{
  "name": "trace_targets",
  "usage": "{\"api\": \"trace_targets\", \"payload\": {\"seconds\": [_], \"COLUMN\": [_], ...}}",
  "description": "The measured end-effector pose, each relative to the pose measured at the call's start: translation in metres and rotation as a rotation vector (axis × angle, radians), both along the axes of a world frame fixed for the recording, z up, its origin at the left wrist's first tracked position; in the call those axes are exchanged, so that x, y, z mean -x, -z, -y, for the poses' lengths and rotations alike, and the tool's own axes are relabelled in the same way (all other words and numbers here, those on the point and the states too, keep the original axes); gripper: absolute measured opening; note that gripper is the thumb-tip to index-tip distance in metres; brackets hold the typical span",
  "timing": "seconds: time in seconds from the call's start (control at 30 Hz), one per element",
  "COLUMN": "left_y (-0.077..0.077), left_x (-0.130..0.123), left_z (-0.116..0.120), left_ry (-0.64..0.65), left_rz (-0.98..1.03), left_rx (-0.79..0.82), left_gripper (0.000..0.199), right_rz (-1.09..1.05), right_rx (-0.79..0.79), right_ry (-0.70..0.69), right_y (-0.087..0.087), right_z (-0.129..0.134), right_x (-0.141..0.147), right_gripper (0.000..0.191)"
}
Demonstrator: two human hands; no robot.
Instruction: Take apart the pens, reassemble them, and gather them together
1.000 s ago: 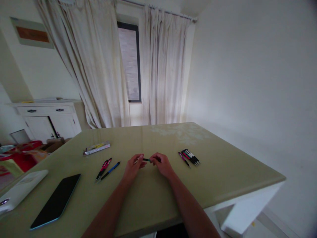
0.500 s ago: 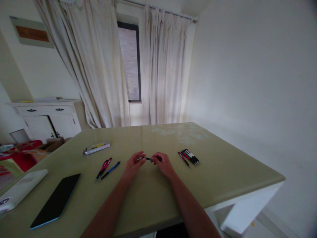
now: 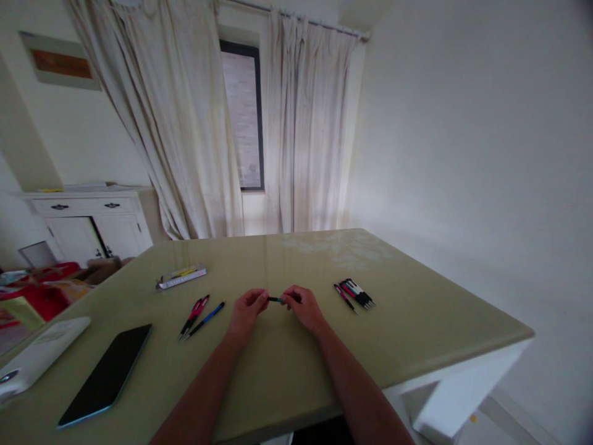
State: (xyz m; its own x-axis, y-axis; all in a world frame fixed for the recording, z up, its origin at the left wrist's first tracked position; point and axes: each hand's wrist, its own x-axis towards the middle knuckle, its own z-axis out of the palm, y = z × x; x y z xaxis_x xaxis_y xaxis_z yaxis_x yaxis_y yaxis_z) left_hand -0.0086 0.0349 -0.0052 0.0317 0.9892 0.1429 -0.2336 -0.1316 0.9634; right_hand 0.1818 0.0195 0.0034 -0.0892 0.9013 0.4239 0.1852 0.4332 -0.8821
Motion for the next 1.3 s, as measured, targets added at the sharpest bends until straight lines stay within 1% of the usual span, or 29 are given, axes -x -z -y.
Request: {"api": "trace_targets", "payload": {"seconds": [0.07,0.2,0.27,0.33,0.37,0.43,0.5,0.6,0.67,0.77,0.87,0.97,1.13,1.23,1.3], "left_y": [-0.0007,-0.0058,-0.0070,-0.0059,-0.0048,-0.0028,-0.0024,-0.0046,-0.0063,-0.0065,-0.0049,-0.0043,-0.0068,-0.0080,-0.0079], "left_x": [0.0007,-0.0010,-0.0029,-0.0035,-0.0029,-0.0003,0.0025,0.0035,0.0018,-0.0011,-0.0013,0.0008,0.0024,-0.0001,-0.0019], "left_z": [0.0000,0.0039,0.0056,0.0052,0.0042,0.0013,-0.0009,-0.0006,0.0013,0.0033,0.0028,0.0018,0.0029,0.0036,0.0035], "left_ry": [-0.009,0.054,0.056,0.022,-0.001,-0.040,-0.052,-0.009,0.025,0.020,-0.036,-0.077,-0.042,-0.028,-0.030], "left_rz": [-0.017,0.070,0.105,0.093,0.071,0.010,-0.020,0.044,0.090,0.093,0.063,0.037,0.008,0.000,0.012], "left_rx": [-0.022,-0.068,-0.042,0.008,0.025,0.023,-0.013,-0.053,-0.065,-0.032,0.028,0.032,-0.014,-0.061,-0.058], "left_gripper": [0.047,0.062,0.056,0.045,0.042,0.042,0.044,0.056,0.059,0.048,0.040,0.040,0.043,0.045,0.047], "right_rz": [0.014,0.016,0.000,-0.016,-0.017,-0.014,-0.009,-0.009,-0.013,-0.014,-0.009,0.007,0.044,0.034,0.037], "right_rx": [-0.009,-0.008,-0.006,-0.003,-0.002,0.000,-0.002,-0.005,-0.006,-0.012,0.003,0.042,0.068,0.060,0.040], "right_ry": [0.006,0.006,0.006,-0.003,-0.007,-0.008,0.000,0.009,0.005,0.004,0.000,-0.027,-0.027,-0.041,-0.032], "right_y": [0.0005,-0.0002,-0.0011,-0.0017,-0.0019,-0.0019,-0.0017,-0.0015,-0.0018,-0.0023,-0.0025,-0.0025,-0.0023,-0.0020,-0.0022], "right_z": [-0.0002,-0.0003,0.0001,0.0007,0.0009,0.0009,0.0003,-0.0008,-0.0011,-0.0003,0.0011,0.0022,0.0033,0.0042,0.0052], "right_x": [0.0003,-0.0001,0.0001,0.0005,0.0006,0.0008,0.0006,0.0002,0.0001,0.0002,0.0006,0.0011,0.0015,0.0018,0.0021], "right_gripper": [0.019,0.022,0.022,0.022,0.021,0.021,0.020,0.022,0.023,0.023,0.021,0.020,0.021,0.023,0.023]}}
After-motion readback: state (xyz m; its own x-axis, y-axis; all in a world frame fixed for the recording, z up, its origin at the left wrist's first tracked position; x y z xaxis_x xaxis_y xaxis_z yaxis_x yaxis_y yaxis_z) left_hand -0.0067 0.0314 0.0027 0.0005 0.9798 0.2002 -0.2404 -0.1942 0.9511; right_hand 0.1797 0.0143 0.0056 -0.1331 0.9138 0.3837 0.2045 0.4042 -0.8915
